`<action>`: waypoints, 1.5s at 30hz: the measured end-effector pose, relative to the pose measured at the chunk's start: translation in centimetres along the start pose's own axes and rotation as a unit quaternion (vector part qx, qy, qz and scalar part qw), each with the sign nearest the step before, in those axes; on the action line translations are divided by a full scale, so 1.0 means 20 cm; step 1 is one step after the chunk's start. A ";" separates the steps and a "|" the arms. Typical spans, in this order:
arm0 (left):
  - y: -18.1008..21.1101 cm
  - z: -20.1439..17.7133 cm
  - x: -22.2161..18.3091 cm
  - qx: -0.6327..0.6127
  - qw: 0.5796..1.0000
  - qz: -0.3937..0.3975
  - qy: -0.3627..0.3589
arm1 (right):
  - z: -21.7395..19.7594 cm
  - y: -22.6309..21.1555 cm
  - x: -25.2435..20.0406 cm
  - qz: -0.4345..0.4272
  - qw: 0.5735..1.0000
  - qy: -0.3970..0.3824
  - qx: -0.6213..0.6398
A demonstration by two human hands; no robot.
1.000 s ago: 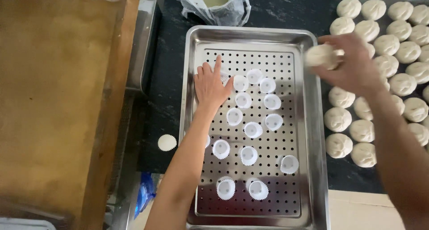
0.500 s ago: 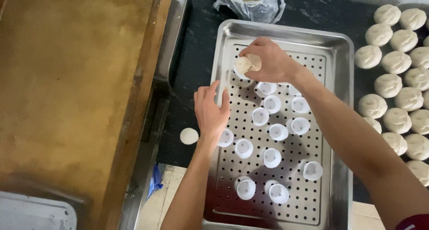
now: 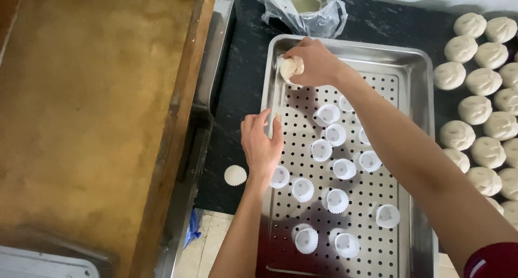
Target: Arrange dough buns into paper liners on a metal baking tray and place the tray on a rack.
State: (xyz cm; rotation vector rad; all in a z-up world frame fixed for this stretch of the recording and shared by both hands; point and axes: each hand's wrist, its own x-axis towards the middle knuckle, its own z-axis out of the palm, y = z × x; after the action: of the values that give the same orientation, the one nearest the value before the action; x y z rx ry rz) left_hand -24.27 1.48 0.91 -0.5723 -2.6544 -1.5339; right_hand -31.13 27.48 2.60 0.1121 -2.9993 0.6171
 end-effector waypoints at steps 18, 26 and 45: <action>0.14 0.19 0.01 0.022 0.989 0.141 -0.034 | -0.51 0.94 -1.02 0.343 0.914 0.213 0.032; 0.11 0.61 0.16 0.160 0.937 0.185 -0.249 | -0.44 1.25 -1.26 0.438 0.895 0.071 -0.049; 0.31 0.48 0.10 0.177 0.952 0.110 -0.223 | -0.64 0.52 -1.25 0.206 0.954 0.202 -0.086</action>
State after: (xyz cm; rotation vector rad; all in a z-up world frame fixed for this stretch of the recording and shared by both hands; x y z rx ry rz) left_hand -22.68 12.91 1.60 -1.2569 -2.9394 -0.9203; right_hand -6.47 43.52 7.96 -0.5892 -2.6595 0.3450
